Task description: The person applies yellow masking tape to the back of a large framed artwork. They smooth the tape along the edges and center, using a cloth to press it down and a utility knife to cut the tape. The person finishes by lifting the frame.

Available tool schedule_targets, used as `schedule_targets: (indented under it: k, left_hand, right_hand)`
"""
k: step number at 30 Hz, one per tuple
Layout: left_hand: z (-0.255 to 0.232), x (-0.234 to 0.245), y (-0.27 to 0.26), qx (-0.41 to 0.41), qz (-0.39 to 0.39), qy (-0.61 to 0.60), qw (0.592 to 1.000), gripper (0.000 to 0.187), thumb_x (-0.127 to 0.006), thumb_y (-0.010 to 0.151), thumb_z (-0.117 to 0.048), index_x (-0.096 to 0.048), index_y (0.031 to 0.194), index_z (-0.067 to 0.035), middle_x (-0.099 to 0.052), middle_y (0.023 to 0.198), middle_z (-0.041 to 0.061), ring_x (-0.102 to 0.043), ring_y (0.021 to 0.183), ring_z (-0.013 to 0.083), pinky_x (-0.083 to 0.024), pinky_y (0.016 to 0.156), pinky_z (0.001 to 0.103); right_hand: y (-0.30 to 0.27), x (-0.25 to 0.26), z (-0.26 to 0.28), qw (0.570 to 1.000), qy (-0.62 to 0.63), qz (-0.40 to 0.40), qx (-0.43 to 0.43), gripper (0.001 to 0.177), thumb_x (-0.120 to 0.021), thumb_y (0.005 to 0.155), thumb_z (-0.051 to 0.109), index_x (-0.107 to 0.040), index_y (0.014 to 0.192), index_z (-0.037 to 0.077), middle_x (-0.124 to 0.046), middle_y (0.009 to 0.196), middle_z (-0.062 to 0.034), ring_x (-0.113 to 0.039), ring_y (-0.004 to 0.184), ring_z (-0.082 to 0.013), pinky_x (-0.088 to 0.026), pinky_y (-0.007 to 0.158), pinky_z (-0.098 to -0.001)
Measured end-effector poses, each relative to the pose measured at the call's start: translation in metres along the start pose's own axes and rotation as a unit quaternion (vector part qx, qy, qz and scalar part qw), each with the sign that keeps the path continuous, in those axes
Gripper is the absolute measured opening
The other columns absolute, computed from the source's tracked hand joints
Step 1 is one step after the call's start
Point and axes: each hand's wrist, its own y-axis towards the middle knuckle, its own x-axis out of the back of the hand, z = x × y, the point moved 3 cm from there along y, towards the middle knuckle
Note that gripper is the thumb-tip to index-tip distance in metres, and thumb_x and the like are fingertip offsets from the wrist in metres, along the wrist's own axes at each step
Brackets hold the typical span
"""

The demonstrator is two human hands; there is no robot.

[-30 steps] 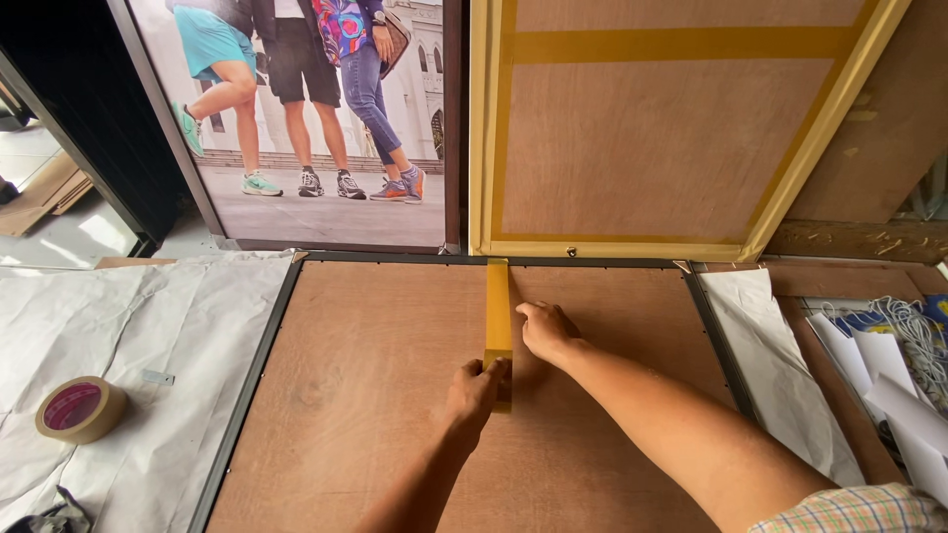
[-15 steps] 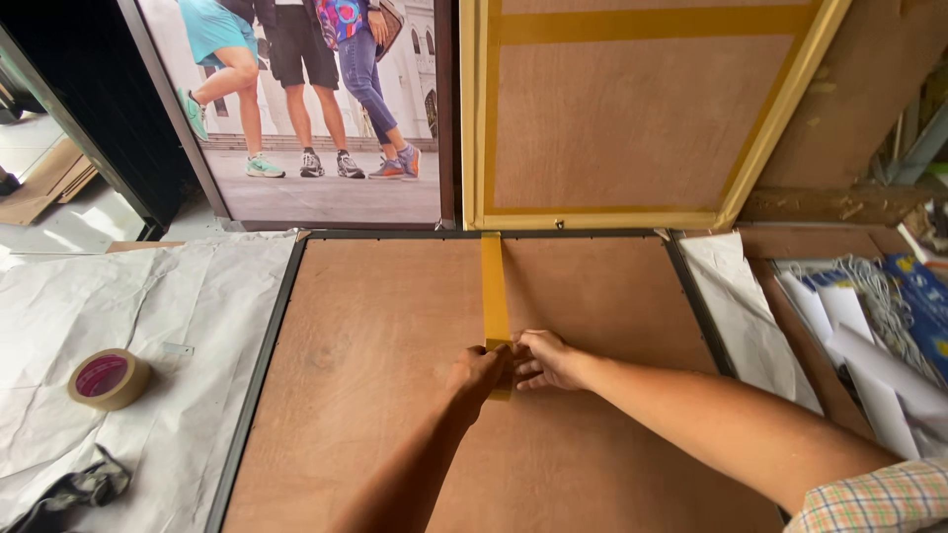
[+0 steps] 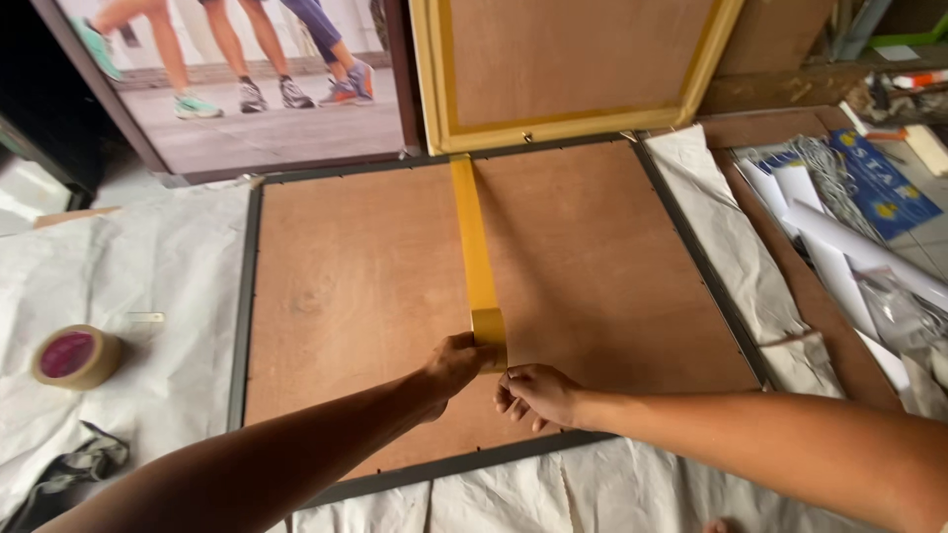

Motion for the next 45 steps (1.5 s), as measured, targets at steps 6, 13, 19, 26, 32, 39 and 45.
schedule_targets:
  k: [6, 13, 19, 26, 32, 39, 45]
  left_hand:
    - [0.0, -0.023, -0.065, 0.107, 0.103, 0.038, 0.988, 0.037, -0.067, 0.105, -0.025, -0.081, 0.136, -0.01, -0.087, 0.134, 0.011, -0.076, 0.135, 0.0255, -0.049, 0.128, 0.051]
    - [0.041, -0.045, -0.104, 0.185, 0.086, 0.043, 0.978, 0.044, -0.067, 0.102, -0.022, -0.079, 0.144, -0.015, -0.084, 0.131, 0.005, -0.072, 0.125, 0.0224, -0.051, 0.115, 0.039]
    - [0.046, -0.039, -0.118, 0.189, 0.041, 0.051, 0.98, 0.039, -0.065, 0.092, -0.025, -0.084, 0.124, -0.014, -0.08, 0.111, 0.001, -0.068, 0.106, 0.0166, -0.049, 0.097, 0.033]
    - [0.082, -0.045, -0.132, 0.234, 0.057, -0.027, 0.97, 0.035, -0.07, 0.102, -0.03, -0.085, 0.121, -0.004, -0.087, 0.113, 0.008, -0.08, 0.1, 0.0199, -0.061, 0.095, 0.03]
    - [0.098, -0.045, -0.119, 0.266, 0.049, -0.084, 0.959, 0.042, -0.078, 0.104, -0.032, -0.079, 0.13, 0.0, -0.084, 0.109, 0.014, -0.08, 0.097, 0.0251, -0.069, 0.093, 0.035]
    - [0.098, -0.059, -0.103, 0.251, 0.035, -0.112, 0.961, 0.037, -0.081, 0.106, -0.035, -0.078, 0.114, 0.0, -0.085, 0.102, 0.019, -0.085, 0.092, 0.0278, -0.074, 0.084, 0.039]
    - [0.108, -0.057, -0.091, 0.189, 0.024, -0.151, 0.97, 0.043, -0.086, 0.102, -0.025, -0.075, 0.119, 0.013, -0.075, 0.084, 0.016, -0.085, 0.072, 0.0294, -0.077, 0.075, 0.047]
  right_hand:
    - [-0.057, 0.003, -0.017, 0.771, -0.542, 0.021, 0.332, 0.094, -0.083, 0.075, 0.06, -0.057, 0.158, 0.023, -0.047, 0.157, -0.0095, -0.039, 0.149, -0.04, -0.038, 0.113, -0.0688]
    - [-0.038, 0.016, -0.044, 0.747, -0.607, -0.044, 0.269, 0.146, -0.097, 0.081, 0.067, 0.004, 0.177, 0.024, -0.006, 0.191, -0.0131, -0.006, 0.174, -0.0459, -0.023, 0.123, -0.0881]
    - [-0.039, 0.002, -0.016, 0.678, -0.714, -0.043, 0.168, 0.146, -0.081, 0.077, 0.083, -0.006, 0.18, 0.013, 0.003, 0.191, -0.009, 0.002, 0.172, -0.0479, -0.029, 0.117, -0.0899]
    - [-0.026, 0.011, -0.04, 0.666, -0.722, -0.018, 0.188, 0.135, -0.042, 0.086, 0.099, -0.006, 0.182, 0.011, 0.002, 0.192, -0.0092, -0.001, 0.171, -0.0532, -0.033, 0.117, -0.0864]
    - [-0.004, 0.02, -0.055, 0.646, -0.698, -0.092, 0.294, 0.132, -0.066, 0.076, 0.1, -0.041, 0.171, 0.011, -0.028, 0.186, -0.0067, -0.026, 0.166, -0.0466, -0.051, 0.104, -0.0765]
    - [0.004, 0.033, -0.055, 0.66, -0.687, -0.08, 0.294, 0.144, -0.065, 0.067, 0.109, -0.041, 0.171, 0.013, -0.029, 0.185, -0.0025, -0.03, 0.166, -0.0404, -0.058, 0.103, -0.0713]
    - [-0.035, 0.034, -0.006, 0.78, -0.534, -0.063, 0.32, 0.061, -0.048, 0.107, 0.057, -0.064, 0.147, 0.015, -0.072, 0.141, -0.0172, -0.059, 0.148, -0.0467, -0.058, 0.108, -0.0666]
